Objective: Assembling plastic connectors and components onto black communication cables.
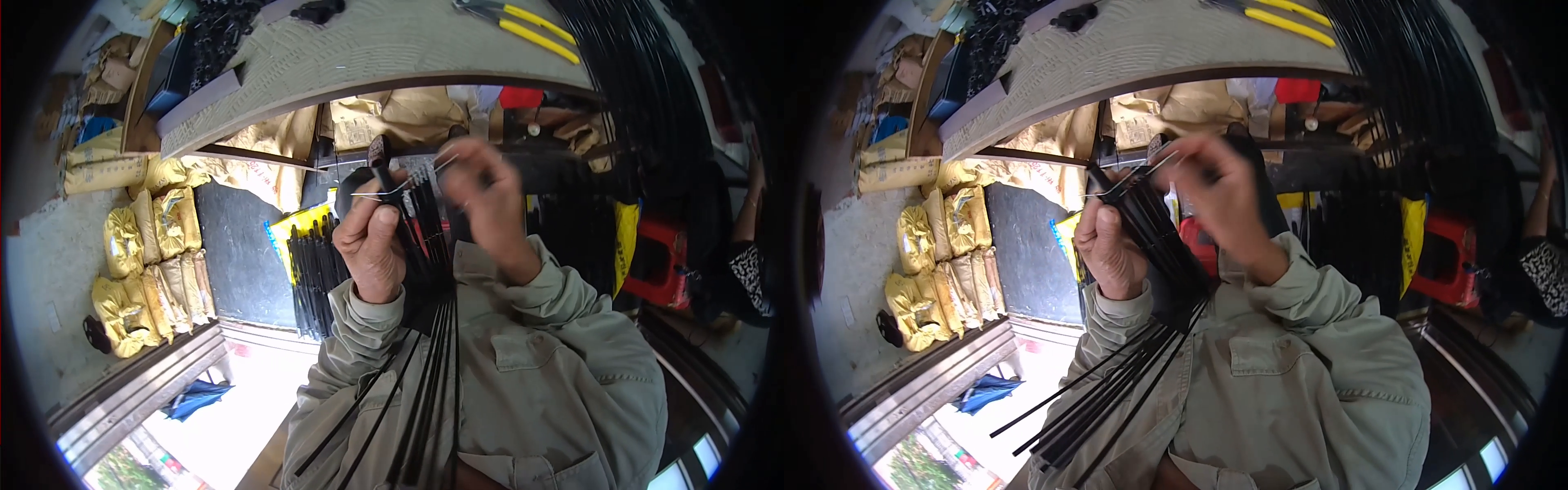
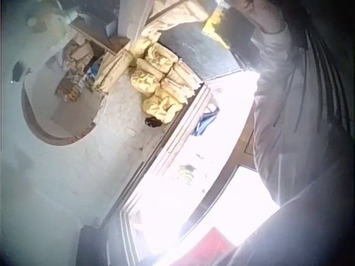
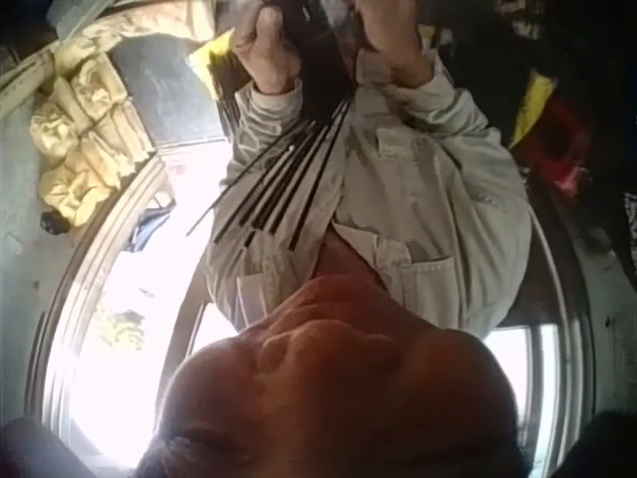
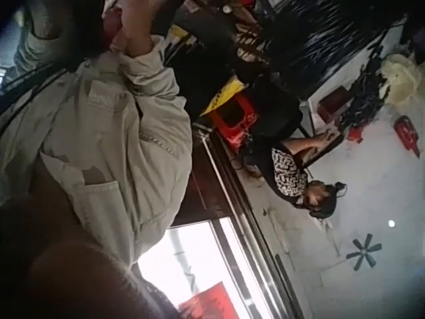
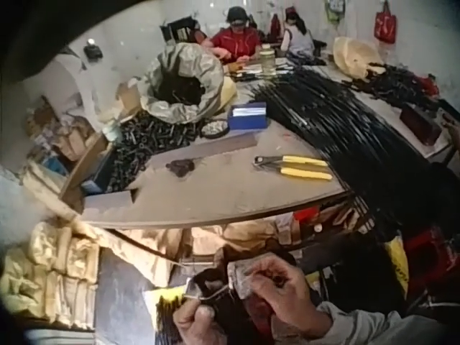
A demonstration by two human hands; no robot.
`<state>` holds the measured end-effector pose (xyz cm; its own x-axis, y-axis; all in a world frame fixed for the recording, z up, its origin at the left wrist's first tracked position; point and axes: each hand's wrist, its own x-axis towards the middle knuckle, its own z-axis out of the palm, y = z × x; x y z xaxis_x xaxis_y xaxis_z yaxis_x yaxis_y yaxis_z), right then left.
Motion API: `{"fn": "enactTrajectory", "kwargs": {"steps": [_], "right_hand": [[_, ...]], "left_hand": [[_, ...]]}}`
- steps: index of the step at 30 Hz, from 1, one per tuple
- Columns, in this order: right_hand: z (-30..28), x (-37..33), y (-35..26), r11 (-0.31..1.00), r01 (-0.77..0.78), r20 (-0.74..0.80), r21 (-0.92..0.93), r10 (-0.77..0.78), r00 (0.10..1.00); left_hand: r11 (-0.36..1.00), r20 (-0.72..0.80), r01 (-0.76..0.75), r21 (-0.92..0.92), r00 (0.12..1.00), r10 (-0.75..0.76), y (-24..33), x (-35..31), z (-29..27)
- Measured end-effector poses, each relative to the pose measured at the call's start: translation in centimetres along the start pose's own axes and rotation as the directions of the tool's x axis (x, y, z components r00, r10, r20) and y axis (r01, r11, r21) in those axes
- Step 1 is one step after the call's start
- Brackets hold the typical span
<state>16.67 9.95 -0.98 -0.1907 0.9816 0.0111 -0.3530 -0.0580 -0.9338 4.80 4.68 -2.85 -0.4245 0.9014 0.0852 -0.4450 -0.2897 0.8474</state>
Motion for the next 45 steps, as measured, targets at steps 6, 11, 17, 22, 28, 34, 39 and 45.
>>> {"fn": "enactTrajectory", "kwargs": {"steps": [6, 11, 17, 22, 28, 34, 39, 45], "right_hand": [[-1.3, 6.5, -5.7, 0.759, 0.635, 0.251, -0.147, -0.592, 0.766], [1.7, 7.5, -8.8, 0.863, 0.144, 0.697, -0.485, 0.281, 0.660], [2.3, 7.5, -7.6, 0.865, 0.191, 0.710, -0.464, 0.234, 0.664], [2.4, 7.1, -7.1, 0.842, 0.304, 0.740, -0.445, 0.155, 0.655], [3.5, 5.5, -7.5, 0.575, 0.507, 0.663, -0.642, 0.084, 0.744], [3.9, 5.3, -6.9, 0.530, 0.551, 0.660, -0.645, 0.022, 0.751], [3.3, 5.9, -5.9, 0.659, 0.562, 0.708, -0.499, -0.063, 0.703], [1.8, 2.7, -3.3, 0.666, 0.582, 0.401, -0.467, -0.427, 0.811]], "left_hand": [[0.901, 0.021, 0.337, -0.272, 0.939, -0.344, 1.3, -0.7, 1.7], [0.879, 0.047, 0.305, -0.367, 0.950, -0.310, 1.4, -0.7, 1.3], [0.849, 0.093, 0.337, -0.406, 0.940, -0.329, 1.8, -1.1, 1.2], [0.865, 0.054, 0.344, -0.364, 0.936, -0.349, 2.2, -1.1, 1.3], [0.868, 0.050, 0.321, -0.378, 0.943, -0.328, 2.6, -1.0, 1.3], [0.875, 0.015, 0.316, -0.367, 0.942, -0.335, 2.4, -0.8, 1.0], [0.915, -0.007, 0.263, -0.307, 0.960, -0.278, 2.1, -1.2, 0.9], [0.935, -0.020, 0.184, -0.304, 0.980, -0.200, 2.3, -1.1, 0.4]]}}
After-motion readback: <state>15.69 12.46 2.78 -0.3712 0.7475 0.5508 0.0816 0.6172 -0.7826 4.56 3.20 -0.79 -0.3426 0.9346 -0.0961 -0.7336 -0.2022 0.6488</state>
